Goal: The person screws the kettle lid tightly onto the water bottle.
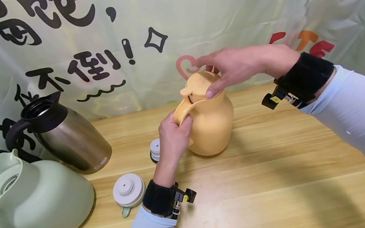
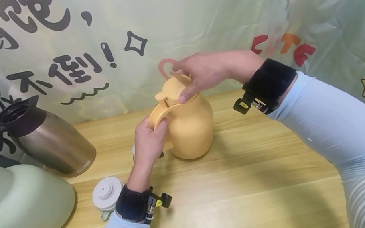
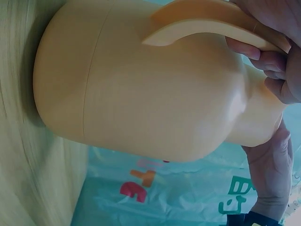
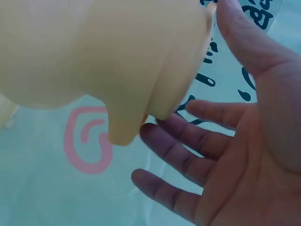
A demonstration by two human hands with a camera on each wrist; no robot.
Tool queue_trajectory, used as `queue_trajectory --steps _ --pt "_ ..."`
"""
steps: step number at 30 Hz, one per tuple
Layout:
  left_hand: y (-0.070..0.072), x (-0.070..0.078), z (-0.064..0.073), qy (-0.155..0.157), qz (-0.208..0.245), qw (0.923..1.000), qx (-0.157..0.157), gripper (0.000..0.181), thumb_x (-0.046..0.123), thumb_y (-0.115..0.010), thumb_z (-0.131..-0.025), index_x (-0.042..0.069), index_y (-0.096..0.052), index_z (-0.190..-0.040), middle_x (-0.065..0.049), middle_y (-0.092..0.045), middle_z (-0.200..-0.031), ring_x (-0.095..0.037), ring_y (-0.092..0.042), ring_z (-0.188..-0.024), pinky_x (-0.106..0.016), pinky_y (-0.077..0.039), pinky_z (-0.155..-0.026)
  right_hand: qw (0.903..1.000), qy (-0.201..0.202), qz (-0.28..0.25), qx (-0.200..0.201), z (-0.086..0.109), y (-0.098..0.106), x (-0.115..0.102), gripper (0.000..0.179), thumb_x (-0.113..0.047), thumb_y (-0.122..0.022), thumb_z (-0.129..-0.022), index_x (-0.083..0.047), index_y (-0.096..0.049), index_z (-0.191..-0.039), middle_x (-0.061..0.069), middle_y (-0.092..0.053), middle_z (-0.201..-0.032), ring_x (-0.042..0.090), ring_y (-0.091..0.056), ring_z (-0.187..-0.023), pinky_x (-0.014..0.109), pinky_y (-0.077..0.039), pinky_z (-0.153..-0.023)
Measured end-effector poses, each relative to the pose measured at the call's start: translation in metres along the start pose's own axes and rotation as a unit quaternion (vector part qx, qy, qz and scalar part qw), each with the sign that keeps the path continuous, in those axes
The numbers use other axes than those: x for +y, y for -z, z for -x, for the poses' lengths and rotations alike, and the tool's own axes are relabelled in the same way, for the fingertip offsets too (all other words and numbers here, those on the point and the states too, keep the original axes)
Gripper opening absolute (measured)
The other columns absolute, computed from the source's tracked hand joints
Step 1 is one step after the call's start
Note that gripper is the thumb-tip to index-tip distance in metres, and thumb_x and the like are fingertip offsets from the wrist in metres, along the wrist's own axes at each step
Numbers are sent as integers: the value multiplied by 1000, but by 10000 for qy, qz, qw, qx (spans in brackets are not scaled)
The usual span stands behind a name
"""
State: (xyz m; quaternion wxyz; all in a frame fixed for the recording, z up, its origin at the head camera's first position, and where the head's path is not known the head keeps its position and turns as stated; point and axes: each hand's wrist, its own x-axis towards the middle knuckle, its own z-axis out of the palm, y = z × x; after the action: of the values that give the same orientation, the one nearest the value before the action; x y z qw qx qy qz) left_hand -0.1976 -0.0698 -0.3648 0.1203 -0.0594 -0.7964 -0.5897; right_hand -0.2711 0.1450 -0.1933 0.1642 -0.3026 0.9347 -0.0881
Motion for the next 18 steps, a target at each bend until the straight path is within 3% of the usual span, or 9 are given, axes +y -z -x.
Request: queue_trajectory --steps 5,8,14,18 --pt "0 -1 1 -22 -14 10000 35 17 24 -66 -93 12 -66 -81 2 -49 -62 -15 -50 -56 -30 -38 -51 9987 -358 374 19 6 7 -1 100 -67 -74 -89 -11 -34 -161 13 -69 -127 27 -66 -111 46 -50 -98" --pt "0 0 0 7 -25 10000 42 18 24 -66 -92 12 -65 -79 2 -48 -61 -16 -49 -55 -30 -37 -51 9980 -338 506 173 8 9 -1 98 -66 -75 -89 -7 -39 -157 14 -69 -124 28 -66 -106 46 -50 -96" --pt "0 1 0 37 -59 9999 73 18 23 -66 -92 12 -65 -78 3 -48 -61 -16 -49 -56 -30 -38 -52 9998 155 118 71 4 2 -2 91 -40 -80 -89 -15 -32 -162 13 -50 -155 30 -54 -137 52 -42 -114" --pt "0 2 0 75 -88 9999 84 18 24 -67 -92 12 -66 -79 3 -49 -62 -16 -50 -57 -30 -38 -52 9995 233 -193 -54 1 -3 -2 85 -29 -77 -90 -15 -32 -162 14 -49 -158 30 -47 -145 51 -38 -119"
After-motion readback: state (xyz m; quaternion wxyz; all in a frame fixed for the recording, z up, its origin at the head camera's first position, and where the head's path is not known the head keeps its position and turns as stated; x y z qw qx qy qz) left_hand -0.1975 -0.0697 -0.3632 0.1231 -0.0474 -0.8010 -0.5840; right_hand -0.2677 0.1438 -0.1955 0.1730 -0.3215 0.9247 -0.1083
